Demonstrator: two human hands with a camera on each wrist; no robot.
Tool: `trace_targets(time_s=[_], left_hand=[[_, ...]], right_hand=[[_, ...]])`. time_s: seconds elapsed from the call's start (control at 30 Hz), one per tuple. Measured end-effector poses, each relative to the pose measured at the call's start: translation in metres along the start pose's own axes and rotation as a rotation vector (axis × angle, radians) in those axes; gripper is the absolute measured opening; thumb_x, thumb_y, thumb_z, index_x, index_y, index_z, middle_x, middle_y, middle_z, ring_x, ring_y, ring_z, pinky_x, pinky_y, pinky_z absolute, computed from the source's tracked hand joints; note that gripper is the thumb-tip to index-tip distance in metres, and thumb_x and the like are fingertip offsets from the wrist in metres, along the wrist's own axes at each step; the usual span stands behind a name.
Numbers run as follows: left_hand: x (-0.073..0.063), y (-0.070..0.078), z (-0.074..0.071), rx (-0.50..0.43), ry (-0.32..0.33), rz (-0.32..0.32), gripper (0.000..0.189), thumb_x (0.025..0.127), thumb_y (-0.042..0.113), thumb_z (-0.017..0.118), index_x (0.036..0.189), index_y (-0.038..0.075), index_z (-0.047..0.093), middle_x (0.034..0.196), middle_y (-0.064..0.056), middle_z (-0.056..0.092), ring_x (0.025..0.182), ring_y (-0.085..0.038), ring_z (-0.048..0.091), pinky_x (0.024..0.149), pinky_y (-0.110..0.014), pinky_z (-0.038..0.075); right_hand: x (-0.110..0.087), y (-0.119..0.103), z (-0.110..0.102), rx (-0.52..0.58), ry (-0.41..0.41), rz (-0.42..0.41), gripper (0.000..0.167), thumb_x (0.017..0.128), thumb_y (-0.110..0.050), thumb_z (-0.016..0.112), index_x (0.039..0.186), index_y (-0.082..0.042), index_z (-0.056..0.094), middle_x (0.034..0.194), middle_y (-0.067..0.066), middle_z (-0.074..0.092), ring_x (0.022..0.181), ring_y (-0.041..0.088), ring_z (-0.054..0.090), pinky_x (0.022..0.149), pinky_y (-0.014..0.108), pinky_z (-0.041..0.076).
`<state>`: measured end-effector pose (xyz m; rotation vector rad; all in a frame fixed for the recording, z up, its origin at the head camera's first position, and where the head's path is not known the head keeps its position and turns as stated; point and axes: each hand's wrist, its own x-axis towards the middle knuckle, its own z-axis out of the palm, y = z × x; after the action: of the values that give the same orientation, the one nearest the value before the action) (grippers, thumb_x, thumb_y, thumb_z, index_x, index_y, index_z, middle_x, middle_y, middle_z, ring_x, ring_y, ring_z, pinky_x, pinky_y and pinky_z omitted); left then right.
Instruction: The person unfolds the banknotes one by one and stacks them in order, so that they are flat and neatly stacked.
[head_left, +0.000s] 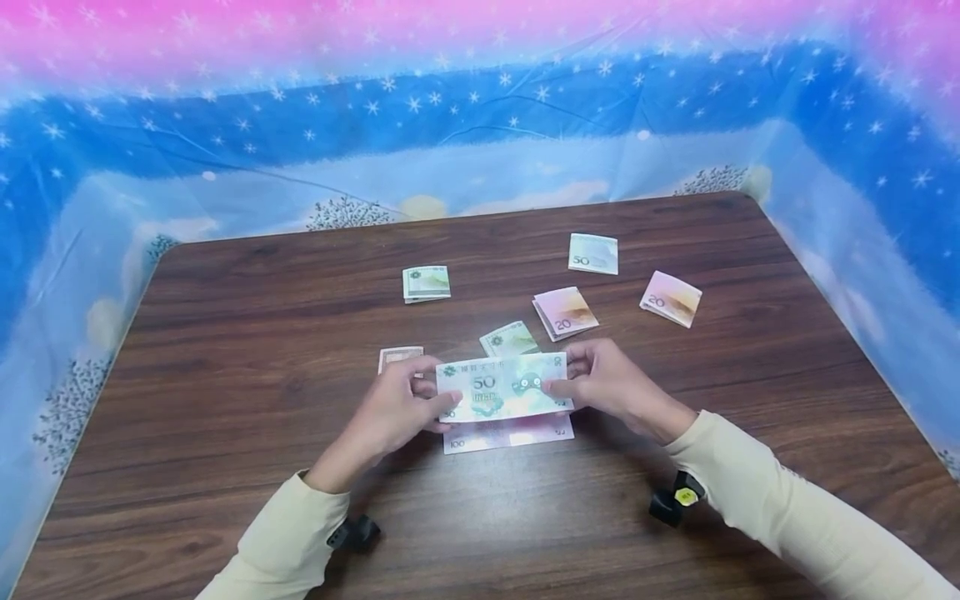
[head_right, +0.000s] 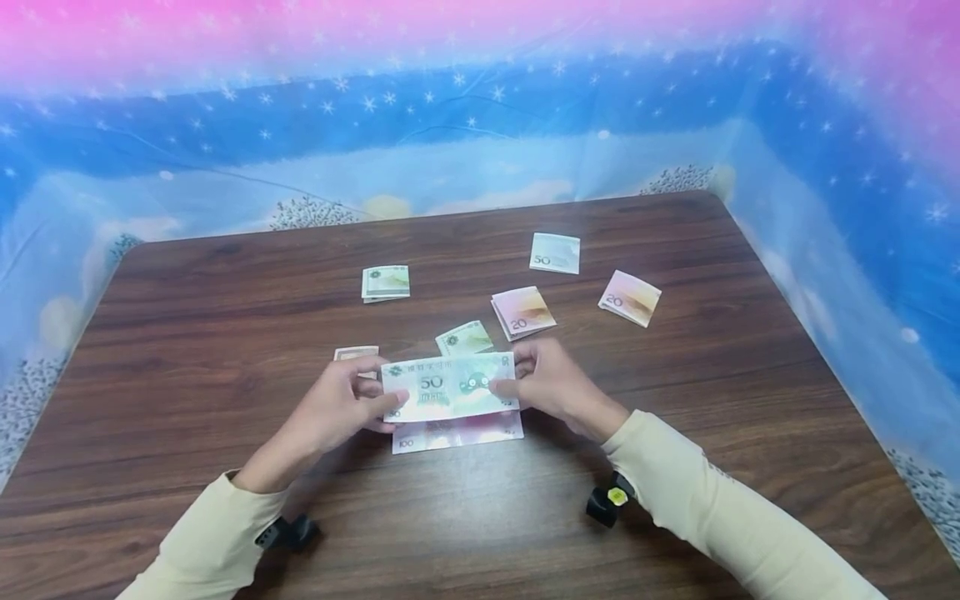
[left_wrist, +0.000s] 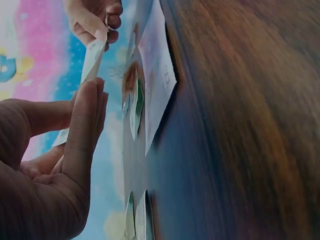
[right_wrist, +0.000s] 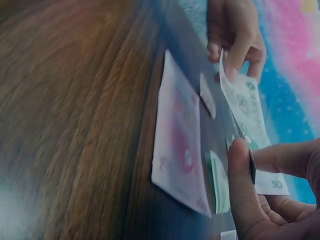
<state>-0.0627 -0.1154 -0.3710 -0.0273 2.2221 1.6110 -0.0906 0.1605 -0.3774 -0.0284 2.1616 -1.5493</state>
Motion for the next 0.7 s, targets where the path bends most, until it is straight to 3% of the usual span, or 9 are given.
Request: trace_targets(time_s=[0.27,0.53,0.7], left_hand=[[-0.002,0.000,0.003,0.261,-0.060,0.032,0.039,0.091,0.007,0.075,0.122,-0.007,0.056,0.072,-0.004,0.071,0.057,-0.021,0.071,0.053,-0.035,0.058],[-0.001,0.001,0.007,0.429,-0.068,0.014,0.049,0.089,0.012,0.078,0.129,-0.006,0.056,0.066,0.001,0.068,0.052,-0.014,0.065,0.050,-0.030,0.053],[0.000,0.000,0.010,0.512,-0.052,0.029,0.044,0.088,0.013,0.081,0.121,-0.005,0.060,0.059,0.001,0.063,0.048,-0.012,0.062,0.046,-0.029,0.049]], right_hand=[[-0.002,0.006,0.001,-0.219,-0.011,-0.094,0.031,0.082,-0.007,0.079,0.068,-0.008,0.051,0.064,-0.002,0.049,0.060,0.012,0.045,0.051,0.022,0.036],[0.001,0.011,0.005,-0.341,-0.039,-0.144,0.036,0.080,-0.006,0.079,0.065,-0.011,0.047,0.061,-0.005,0.050,0.056,0.009,0.047,0.052,0.023,0.036],[0.003,0.014,0.005,-0.408,-0.043,-0.158,0.036,0.080,-0.008,0.082,0.066,-0.011,0.049,0.060,-0.005,0.050,0.055,0.008,0.047,0.054,0.024,0.036]])
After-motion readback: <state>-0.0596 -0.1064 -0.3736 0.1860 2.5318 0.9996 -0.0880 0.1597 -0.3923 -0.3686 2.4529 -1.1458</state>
